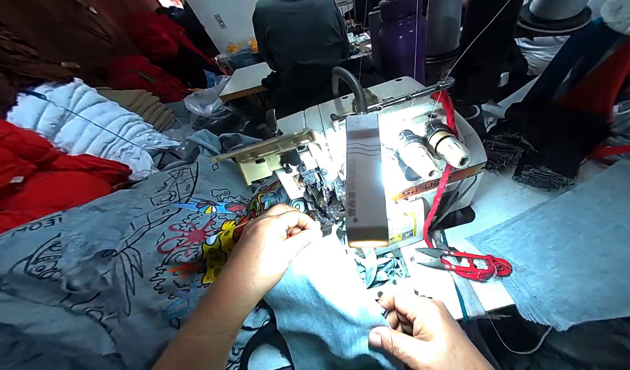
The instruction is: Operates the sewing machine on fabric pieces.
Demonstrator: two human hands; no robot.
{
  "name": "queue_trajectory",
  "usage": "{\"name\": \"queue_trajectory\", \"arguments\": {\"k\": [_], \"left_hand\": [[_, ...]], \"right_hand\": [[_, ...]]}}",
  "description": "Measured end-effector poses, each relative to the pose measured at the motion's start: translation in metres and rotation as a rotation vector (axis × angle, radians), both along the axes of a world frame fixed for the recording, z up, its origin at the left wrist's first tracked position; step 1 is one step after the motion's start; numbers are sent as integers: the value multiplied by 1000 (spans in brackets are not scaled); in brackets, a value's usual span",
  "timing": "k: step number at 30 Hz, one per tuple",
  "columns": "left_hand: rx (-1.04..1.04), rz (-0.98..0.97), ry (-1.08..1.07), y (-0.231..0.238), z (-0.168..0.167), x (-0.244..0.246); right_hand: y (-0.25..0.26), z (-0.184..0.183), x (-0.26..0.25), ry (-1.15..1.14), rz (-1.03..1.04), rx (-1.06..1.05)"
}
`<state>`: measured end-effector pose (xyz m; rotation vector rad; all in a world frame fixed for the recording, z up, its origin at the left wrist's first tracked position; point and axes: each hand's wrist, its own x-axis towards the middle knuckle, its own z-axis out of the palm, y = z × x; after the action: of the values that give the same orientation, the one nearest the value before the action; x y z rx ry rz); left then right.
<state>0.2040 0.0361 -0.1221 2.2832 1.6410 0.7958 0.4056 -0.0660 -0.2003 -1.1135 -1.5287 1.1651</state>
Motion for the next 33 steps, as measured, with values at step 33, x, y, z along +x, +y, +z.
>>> {"name": "queue_trajectory", "arguments": {"k": [33], "left_hand": [[427, -178, 246, 7, -19, -31]], "right_hand": [[9, 5, -10, 274, 168, -183]]}}
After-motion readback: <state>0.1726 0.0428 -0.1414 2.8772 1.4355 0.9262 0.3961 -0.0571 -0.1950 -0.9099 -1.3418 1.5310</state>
